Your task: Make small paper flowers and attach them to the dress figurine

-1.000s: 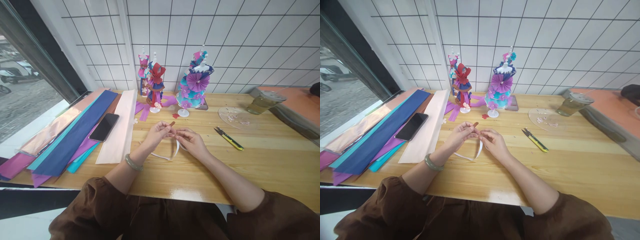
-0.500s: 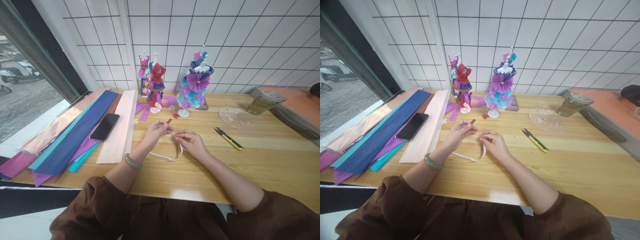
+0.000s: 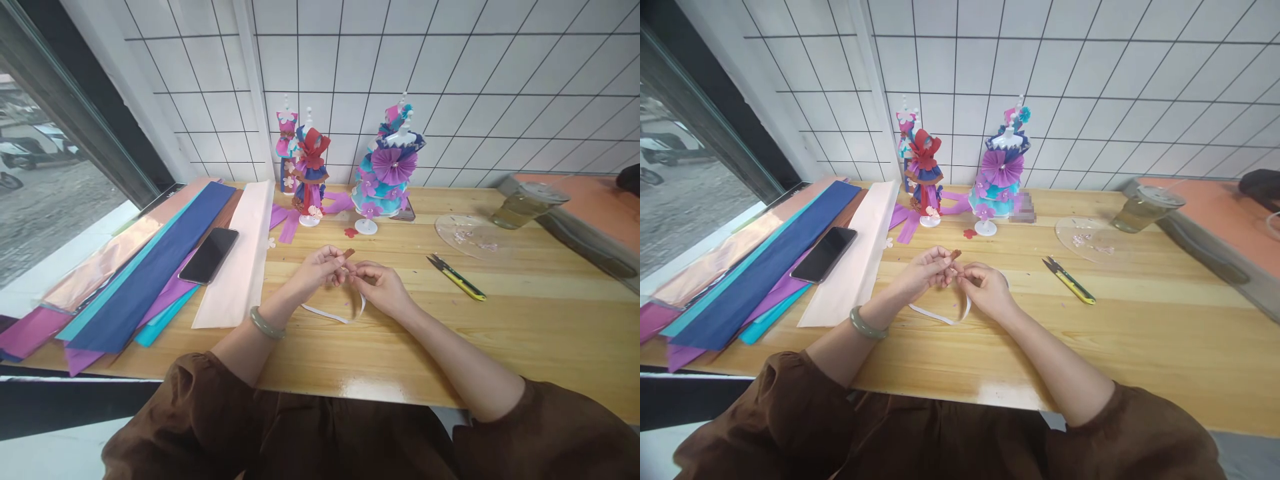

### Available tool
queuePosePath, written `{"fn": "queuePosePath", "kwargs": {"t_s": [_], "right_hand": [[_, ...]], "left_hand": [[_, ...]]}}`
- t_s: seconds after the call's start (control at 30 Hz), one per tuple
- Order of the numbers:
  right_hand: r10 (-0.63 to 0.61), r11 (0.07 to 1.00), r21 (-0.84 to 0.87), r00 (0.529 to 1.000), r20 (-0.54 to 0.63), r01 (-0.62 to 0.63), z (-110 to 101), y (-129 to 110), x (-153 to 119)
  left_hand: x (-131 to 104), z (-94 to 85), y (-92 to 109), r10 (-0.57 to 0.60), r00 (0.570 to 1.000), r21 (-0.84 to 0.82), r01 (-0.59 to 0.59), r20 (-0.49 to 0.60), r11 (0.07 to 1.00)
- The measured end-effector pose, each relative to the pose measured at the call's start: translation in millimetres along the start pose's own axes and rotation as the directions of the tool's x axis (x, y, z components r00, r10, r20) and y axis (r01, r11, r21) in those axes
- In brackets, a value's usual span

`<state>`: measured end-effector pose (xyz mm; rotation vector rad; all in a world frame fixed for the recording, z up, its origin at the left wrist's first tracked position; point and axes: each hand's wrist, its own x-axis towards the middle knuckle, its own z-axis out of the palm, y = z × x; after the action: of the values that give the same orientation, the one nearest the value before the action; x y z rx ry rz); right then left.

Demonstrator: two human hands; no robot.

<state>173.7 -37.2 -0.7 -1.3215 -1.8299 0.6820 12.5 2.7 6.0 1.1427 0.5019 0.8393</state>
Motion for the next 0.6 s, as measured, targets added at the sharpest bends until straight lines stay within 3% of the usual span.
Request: {"fn": "queuePosePath", "kwargs": {"t_s": [0.43,0.6], "right_hand": [[-0.053,0.998,0.033,0.998,0.023,0.052,-0.2,-3.2,-0.5],[-0.047,0.999,-0.010,0.998,-0.043,0.046,3.3,-0.7,-1.5]], "left_hand": [[0.9,-2.1,-1.6,0.037,0.997,-0.061,-0.041,-0.068,0.997],[0.4,0.0,-2.1,0.042,0.995,-0.058,-0.047,-0.086,0.997]]}}
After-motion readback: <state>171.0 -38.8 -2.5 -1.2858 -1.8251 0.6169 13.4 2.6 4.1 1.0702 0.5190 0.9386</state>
